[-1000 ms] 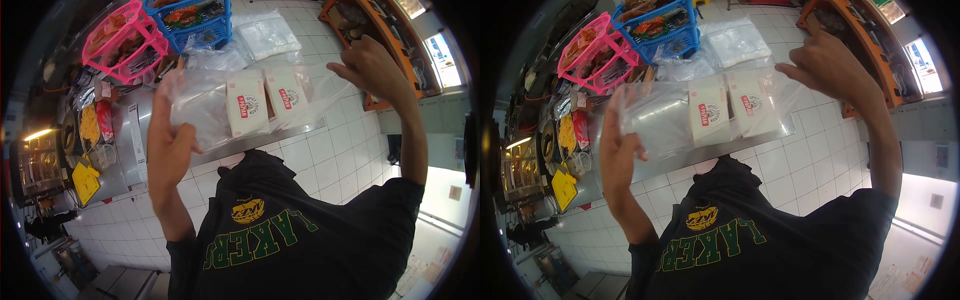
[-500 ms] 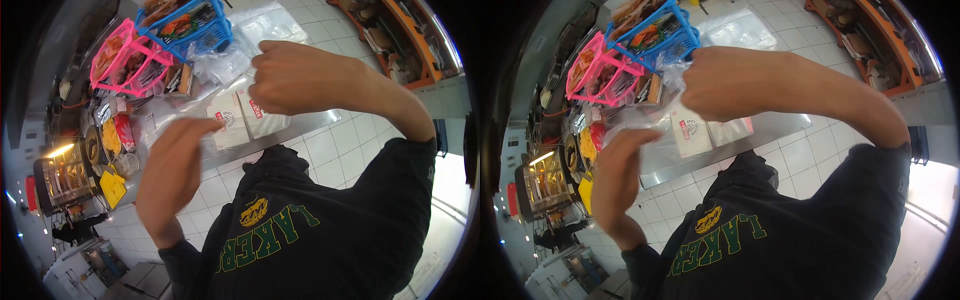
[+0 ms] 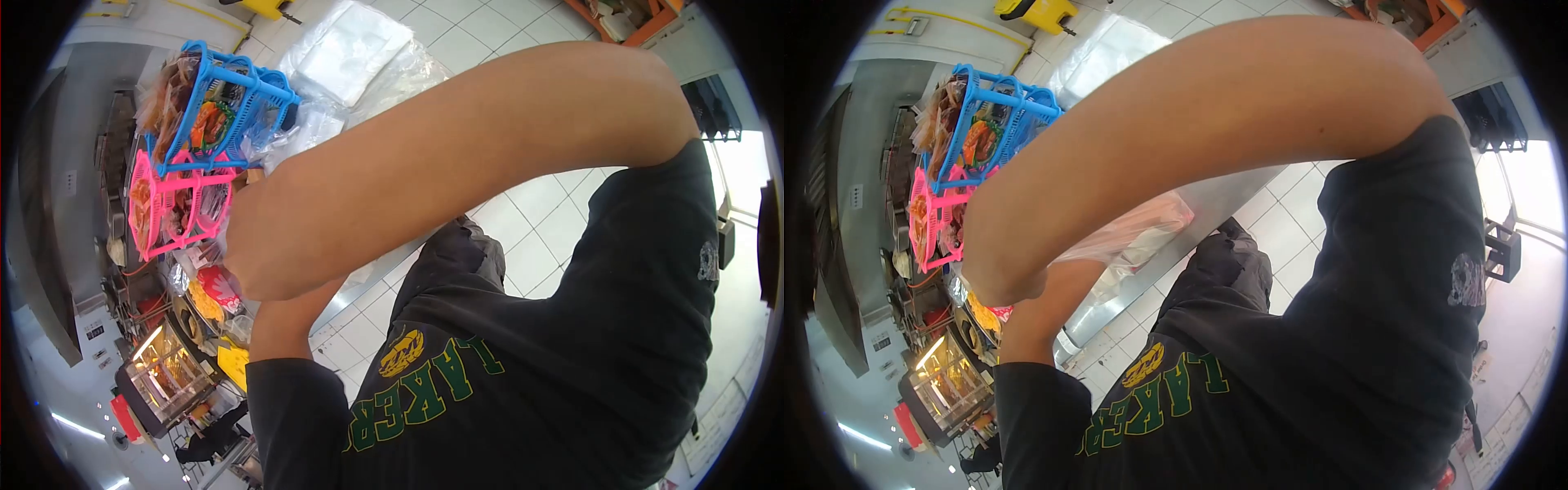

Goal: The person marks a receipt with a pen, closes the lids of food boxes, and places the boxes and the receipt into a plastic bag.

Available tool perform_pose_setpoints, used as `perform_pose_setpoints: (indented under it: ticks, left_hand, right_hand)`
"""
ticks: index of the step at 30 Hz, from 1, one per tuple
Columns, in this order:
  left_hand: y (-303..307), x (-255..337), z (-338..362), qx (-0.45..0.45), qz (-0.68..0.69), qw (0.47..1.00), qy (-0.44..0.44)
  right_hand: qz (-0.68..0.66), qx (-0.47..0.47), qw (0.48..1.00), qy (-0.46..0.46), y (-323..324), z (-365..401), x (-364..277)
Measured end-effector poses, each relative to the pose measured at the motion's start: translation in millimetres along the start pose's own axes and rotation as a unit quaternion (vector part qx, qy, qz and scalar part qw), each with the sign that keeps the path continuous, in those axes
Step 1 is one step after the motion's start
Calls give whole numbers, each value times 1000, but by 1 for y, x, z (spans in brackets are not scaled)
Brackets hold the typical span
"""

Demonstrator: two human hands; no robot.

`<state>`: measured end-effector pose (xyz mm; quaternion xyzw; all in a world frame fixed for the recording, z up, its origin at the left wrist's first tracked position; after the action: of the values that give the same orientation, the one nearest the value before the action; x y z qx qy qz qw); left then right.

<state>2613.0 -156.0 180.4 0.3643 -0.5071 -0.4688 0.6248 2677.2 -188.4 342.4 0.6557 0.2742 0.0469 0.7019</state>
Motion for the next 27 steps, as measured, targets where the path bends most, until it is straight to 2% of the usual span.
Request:
perform_pose_setpoints:
  ticks: [6, 8, 9, 13, 14, 15, 17, 18, 20, 21, 23, 24, 26, 27]
  left_hand:
    - [-13, 2, -2, 10, -4, 1000, 28]
    - [-13, 2, 1, 24, -7, 999, 44]
    - [-13, 1, 4, 32, -8, 998, 55]
    - [-5, -11, 43, 78, -22, 986, 142]
    - [-3, -13, 57, 89, -26, 981, 168]
    - [-2, -15, 72, 99, -28, 976, 193]
    - [1, -12, 97, 122, -33, 963, 239]
    - [9, -9, 124, 35, -238, 944, 227]
    - [38, 5, 159, -8, -305, 903, 304]
    - [49, 11, 177, -5, -302, 896, 326]
    - [60, 24, 213, 98, -211, 903, 361]
    - [55, 28, 229, 100, -210, 896, 379]
    - [44, 36, 258, 171, -92, 893, 407]
    - [29, 36, 269, 216, -53, 880, 420]
  right_hand:
    - [-14, -8, 1000, -16, 4, -10, 24]
    - [-10, -14, 1000, -13, 1, 2, 28]
    - [-6, -18, 1000, -8, -4, 47, 40]
    - [15, -35, 998, 56, -2, 11, 23]
    - [19, -38, 996, 77, -14, 69, 59]
    - [23, -43, 994, 95, -17, 85, 74]
    - [34, -53, 989, 131, -9, 43, 45]
    - [39, -59, 987, 147, -7, 30, 39]
    - [53, -70, 980, 177, -7, 27, 39]
    - [61, -75, 977, 191, -9, 39, 60]
    - [75, -83, 969, 219, -4, -2, 28]
    - [79, -85, 964, 238, -1, -16, 20]
    - [51, -175, 975, 127, 4, -47, 7]
    - [1, -148, 979, 140, 3, -67, -3]
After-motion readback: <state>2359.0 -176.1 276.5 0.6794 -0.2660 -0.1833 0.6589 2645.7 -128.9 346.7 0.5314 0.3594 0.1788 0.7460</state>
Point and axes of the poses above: each hand's wrist, its own z-axis away from the middle knuckle, its own y-axis out of the back of the hand, x = y × z, the point moved 2 cm from there along -z, towards the middle knuckle, and after that the axes turned 1 degree about x, right-handed, at the moved point
